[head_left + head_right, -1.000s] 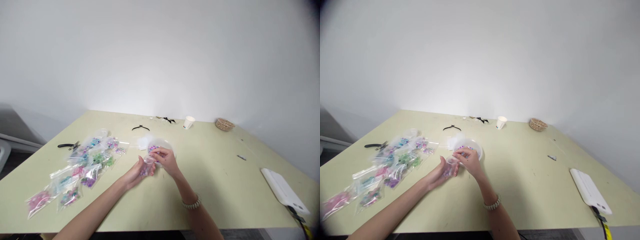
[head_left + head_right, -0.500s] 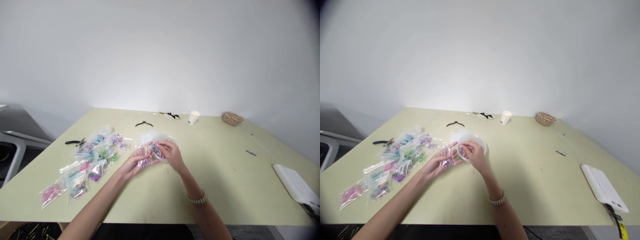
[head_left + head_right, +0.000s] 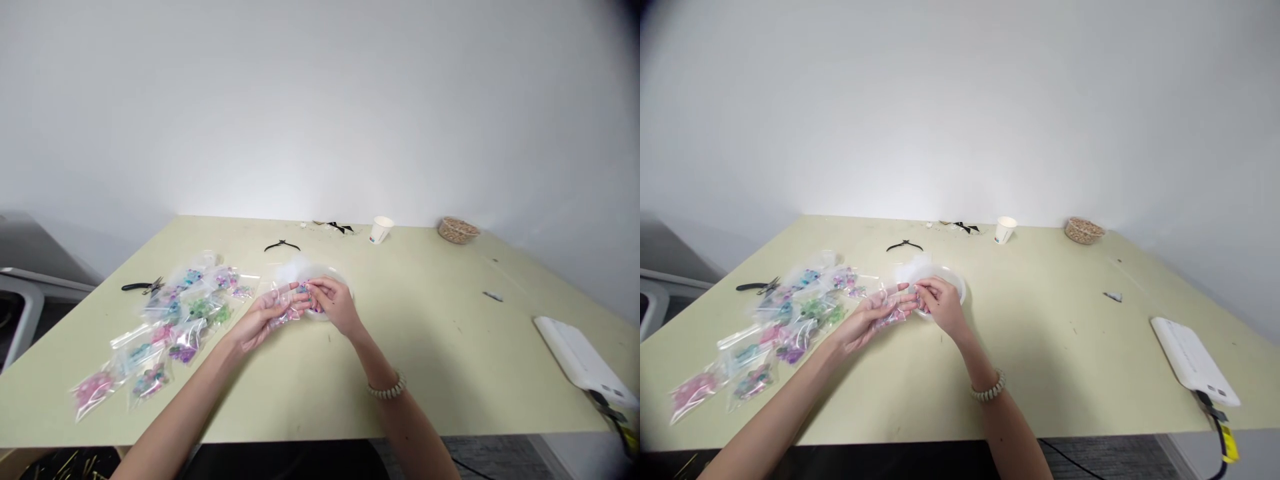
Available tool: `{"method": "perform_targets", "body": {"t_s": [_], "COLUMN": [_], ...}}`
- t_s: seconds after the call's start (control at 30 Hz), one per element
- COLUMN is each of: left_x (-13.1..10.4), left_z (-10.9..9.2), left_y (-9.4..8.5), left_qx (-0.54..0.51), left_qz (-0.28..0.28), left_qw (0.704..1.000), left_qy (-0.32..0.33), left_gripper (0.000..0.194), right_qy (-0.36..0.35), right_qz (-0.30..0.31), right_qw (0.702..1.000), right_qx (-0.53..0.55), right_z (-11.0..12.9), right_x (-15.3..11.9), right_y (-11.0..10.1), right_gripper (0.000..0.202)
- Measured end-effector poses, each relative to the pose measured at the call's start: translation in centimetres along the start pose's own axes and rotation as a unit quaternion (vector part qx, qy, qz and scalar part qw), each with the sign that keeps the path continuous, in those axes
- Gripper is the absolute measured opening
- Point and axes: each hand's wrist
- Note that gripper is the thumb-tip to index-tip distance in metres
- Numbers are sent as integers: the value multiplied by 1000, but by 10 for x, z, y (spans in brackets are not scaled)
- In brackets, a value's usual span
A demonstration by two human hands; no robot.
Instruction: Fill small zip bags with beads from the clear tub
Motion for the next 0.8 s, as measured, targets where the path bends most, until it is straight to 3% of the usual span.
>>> {"method": "perform_targets", "body": {"t_s": [0.13,0.27,0.8], "left_x": [1,4,10], "left_z": [0,4,16], "left_y": [-3,-9,-12], "left_qx": [-19,-41,-119], "left_qz": [-52,-65,-33], "left_qw": [998,997,992], "left_qy": [-10,2,15], "left_gripper": [32,31,35], "right_qy": [4,22,59], "right_qz": [4,36,129], "right_qw": [1000,999,987], "right_qx": [-22,-25,-74], "right_z": [1,3,10], "right_x": [-2,-4,-3], "right_y": [0,-2,-10], "right_gripper": [22,24,29]}}
Point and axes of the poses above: each hand's wrist, its own x-axis towards the middle knuckle, its own y-axis out of the palm, z = x × y, and after that the axes turned 9 degrees about x, right-handed
